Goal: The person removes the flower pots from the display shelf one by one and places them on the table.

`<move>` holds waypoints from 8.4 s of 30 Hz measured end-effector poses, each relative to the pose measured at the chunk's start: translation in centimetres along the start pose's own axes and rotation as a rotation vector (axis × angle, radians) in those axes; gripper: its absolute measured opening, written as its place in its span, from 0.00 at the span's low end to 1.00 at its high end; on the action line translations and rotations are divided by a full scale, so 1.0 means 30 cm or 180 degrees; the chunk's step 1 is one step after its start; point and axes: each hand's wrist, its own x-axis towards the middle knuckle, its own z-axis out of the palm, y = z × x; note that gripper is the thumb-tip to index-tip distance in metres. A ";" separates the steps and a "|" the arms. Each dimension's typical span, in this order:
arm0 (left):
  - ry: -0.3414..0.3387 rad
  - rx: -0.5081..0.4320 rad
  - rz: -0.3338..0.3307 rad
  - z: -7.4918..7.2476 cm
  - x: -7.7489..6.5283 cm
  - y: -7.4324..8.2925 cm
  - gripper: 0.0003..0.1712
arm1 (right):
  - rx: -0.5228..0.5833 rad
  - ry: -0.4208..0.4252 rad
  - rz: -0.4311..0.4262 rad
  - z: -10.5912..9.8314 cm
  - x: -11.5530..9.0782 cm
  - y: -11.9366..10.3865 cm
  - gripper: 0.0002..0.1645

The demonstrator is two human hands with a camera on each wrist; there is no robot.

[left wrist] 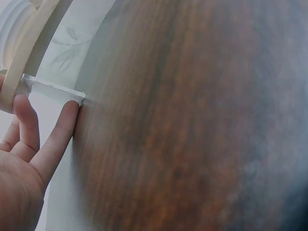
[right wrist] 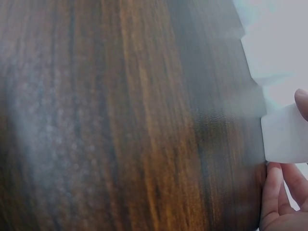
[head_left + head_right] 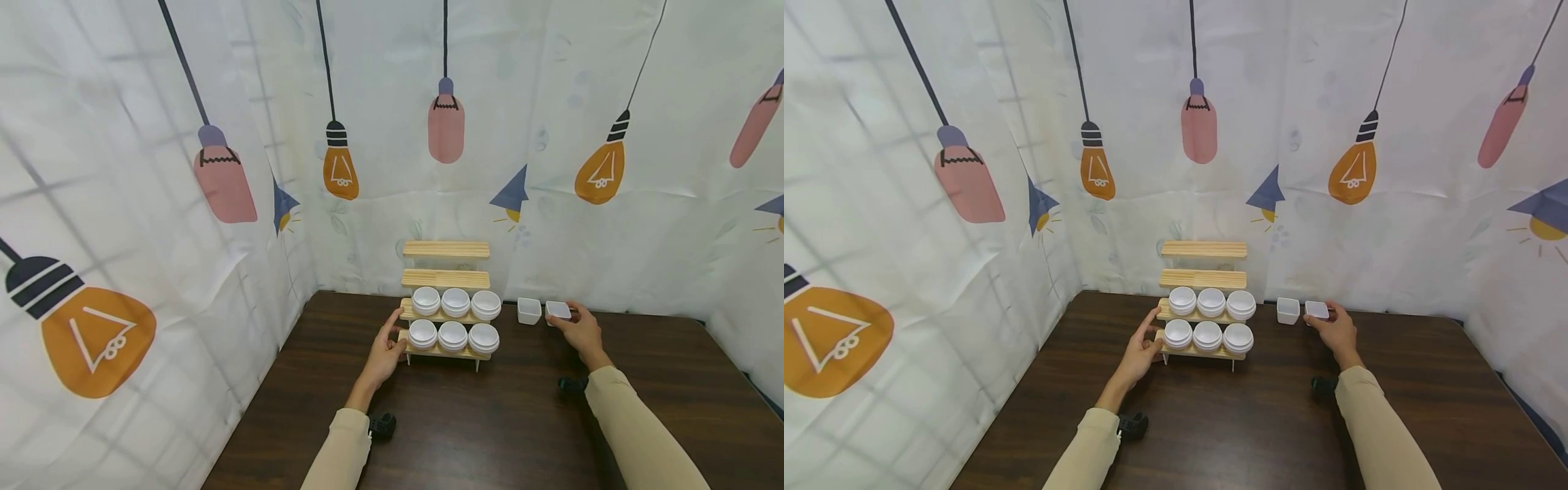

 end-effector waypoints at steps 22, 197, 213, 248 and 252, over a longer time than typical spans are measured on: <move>-0.0023 -0.0011 0.0018 0.000 -0.001 0.008 0.40 | -0.0004 0.0023 -0.0033 0.000 0.003 0.003 0.50; 0.0024 0.0019 -0.0005 0.008 -0.004 -0.004 0.40 | 0.0881 -0.0499 -0.0883 0.245 -0.206 -0.395 0.40; 0.0027 -0.0014 -0.0009 0.004 -0.004 0.003 0.40 | 0.0967 -0.0359 -0.0851 0.263 -0.203 -0.392 0.38; 0.0009 -0.0074 -0.0020 0.014 0.002 -0.003 0.41 | 0.0951 -0.0329 -0.0818 0.257 -0.212 -0.391 0.39; -0.0003 -0.0077 0.0007 0.021 0.006 -0.003 0.41 | 0.0936 -0.0327 -0.0838 0.250 -0.208 -0.386 0.39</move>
